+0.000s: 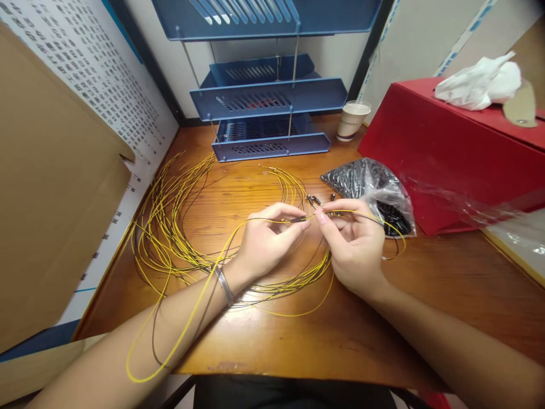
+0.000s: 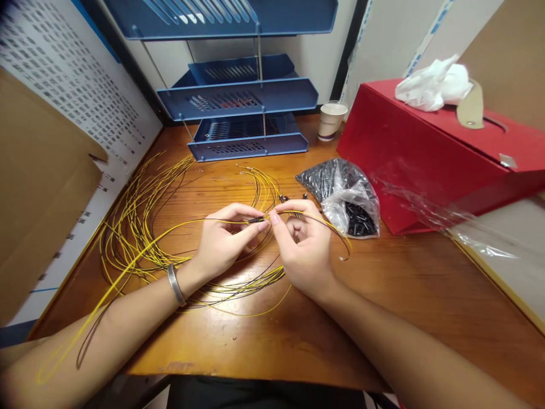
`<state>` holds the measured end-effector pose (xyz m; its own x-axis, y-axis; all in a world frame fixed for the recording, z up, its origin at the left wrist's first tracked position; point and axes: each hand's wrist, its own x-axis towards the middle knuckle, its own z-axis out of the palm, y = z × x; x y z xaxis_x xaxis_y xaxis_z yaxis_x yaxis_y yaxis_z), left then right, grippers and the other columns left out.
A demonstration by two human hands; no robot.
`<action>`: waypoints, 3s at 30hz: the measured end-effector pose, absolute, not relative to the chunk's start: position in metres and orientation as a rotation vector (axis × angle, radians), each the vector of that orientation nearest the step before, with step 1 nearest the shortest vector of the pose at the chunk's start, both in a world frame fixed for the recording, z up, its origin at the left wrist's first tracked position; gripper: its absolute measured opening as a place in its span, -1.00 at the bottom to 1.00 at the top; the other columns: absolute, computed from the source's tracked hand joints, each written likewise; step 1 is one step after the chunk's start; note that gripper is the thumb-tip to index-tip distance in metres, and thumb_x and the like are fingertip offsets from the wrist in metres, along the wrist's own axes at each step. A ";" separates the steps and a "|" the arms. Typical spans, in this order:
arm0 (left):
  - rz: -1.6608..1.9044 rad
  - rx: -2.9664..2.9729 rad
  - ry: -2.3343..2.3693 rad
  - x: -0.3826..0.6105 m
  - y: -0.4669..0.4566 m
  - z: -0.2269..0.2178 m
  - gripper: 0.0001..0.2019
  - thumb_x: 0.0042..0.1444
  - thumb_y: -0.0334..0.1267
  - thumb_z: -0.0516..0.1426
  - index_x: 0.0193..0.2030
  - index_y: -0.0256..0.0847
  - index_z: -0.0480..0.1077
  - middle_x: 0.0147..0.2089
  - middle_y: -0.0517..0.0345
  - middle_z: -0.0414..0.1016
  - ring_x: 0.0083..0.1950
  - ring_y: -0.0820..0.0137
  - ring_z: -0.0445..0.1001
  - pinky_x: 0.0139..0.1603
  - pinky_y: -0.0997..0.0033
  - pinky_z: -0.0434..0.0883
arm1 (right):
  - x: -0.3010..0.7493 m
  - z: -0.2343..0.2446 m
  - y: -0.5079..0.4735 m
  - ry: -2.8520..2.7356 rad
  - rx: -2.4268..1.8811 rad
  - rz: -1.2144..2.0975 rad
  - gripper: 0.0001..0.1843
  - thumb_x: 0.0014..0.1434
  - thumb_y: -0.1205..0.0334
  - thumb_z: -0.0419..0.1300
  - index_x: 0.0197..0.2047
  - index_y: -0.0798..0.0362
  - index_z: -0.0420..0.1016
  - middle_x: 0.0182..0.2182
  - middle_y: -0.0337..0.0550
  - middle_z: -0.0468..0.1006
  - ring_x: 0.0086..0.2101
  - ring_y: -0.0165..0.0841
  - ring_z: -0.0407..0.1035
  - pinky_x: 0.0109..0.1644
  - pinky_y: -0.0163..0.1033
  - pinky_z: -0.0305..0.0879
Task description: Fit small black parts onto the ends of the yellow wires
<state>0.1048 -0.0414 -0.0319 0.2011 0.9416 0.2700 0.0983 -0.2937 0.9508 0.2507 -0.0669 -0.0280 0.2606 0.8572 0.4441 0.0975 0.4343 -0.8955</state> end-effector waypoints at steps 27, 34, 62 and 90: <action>1.181 1.635 1.002 0.103 -0.043 -0.033 -0.84 0.14 -0.19 0.30 -0.19 -0.21 0.55 -0.28 0.12 0.62 -0.37 0.47 0.53 -0.44 0.56 0.40 | 0.248 -0.031 -0.069 -1.269 -1.046 0.740 -0.69 0.18 0.32 0.29 -0.05 -0.03 0.30 -0.23 -0.20 0.49 -0.47 -0.51 0.35 -0.57 -0.38 0.15; 1.193 1.639 1.038 0.103 -0.041 -0.031 -0.85 0.15 -0.20 0.29 -0.19 -0.21 0.54 -0.24 0.09 0.62 -0.26 0.41 0.57 -0.37 0.52 0.44 | 0.250 -0.028 -0.070 -1.273 -1.060 0.652 -0.64 0.20 0.33 0.27 0.07 -0.02 0.40 -0.22 -0.19 0.54 -0.60 -0.58 0.17 -0.59 -0.34 0.09; 1.204 1.599 1.033 0.105 -0.042 -0.031 -0.85 0.13 -0.20 0.30 -0.21 -0.21 0.54 -0.26 0.11 0.62 -0.24 0.39 0.59 -0.34 0.51 0.48 | 0.252 -0.031 -0.066 -1.268 -1.088 0.649 -0.92 0.18 0.26 0.28 -0.31 0.04 0.45 -0.34 -0.16 0.49 -0.36 -0.43 0.38 -0.53 -0.37 0.17; 1.243 1.681 1.080 0.103 -0.039 -0.036 -0.84 0.14 -0.19 0.29 -0.18 -0.18 0.54 -0.29 0.18 0.62 -0.56 0.59 0.36 -0.51 0.56 0.33 | 0.256 -0.029 -0.064 -1.301 -1.178 0.614 -0.86 0.22 0.22 0.26 -0.34 0.10 0.55 -0.38 -0.13 0.56 -0.34 -0.38 0.43 -0.35 -0.28 0.29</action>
<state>0.1035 -0.0391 -0.0360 0.1648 0.9336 0.3183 0.1847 -0.3462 0.9198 0.2560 -0.0636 -0.0293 0.2307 0.8861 0.4019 0.2525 0.3444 -0.9042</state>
